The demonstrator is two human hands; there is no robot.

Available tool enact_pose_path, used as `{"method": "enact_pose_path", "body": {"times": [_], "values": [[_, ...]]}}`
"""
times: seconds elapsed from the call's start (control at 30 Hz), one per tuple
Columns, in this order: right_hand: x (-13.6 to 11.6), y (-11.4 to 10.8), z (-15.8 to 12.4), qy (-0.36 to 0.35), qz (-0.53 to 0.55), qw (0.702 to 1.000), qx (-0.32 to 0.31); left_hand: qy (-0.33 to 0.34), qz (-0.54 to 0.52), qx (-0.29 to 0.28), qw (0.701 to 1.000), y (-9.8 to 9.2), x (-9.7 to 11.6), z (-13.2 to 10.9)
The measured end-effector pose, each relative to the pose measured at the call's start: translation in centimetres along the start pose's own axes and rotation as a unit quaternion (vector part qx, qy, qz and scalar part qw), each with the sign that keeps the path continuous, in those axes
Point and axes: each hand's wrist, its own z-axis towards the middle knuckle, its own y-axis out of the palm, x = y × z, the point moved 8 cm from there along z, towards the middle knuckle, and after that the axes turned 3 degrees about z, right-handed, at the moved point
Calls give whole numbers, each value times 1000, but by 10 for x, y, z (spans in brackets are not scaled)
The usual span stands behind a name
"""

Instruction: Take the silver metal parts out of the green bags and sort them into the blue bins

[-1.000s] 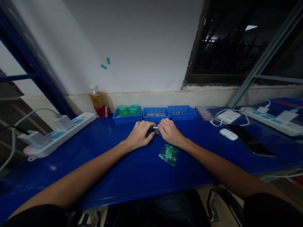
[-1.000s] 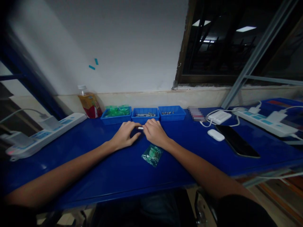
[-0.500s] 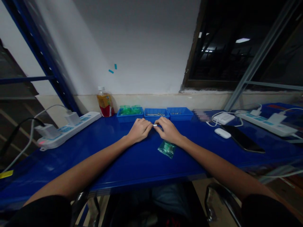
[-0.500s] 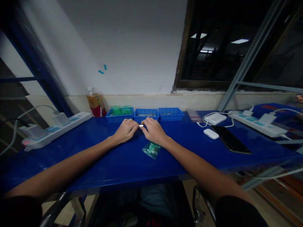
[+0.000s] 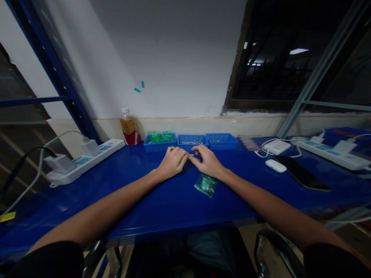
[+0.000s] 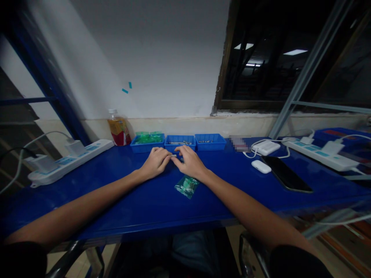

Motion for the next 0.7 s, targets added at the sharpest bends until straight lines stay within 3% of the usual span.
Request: {"method": "enact_pose_path", "body": {"times": [0.17, 0.47, 0.7], "values": [[-10, 1, -1, -33, -20, 999, -19, -2, -5, -10, 1000, 3, -2, 1], [11, 8, 1, -7, -70, 997, -23, -7, -40, 13, 999, 2, -2, -1], [2, 2, -1, -11, -11, 1000, 2, -22, 13, 11, 1000, 2, -5, 1]]}}
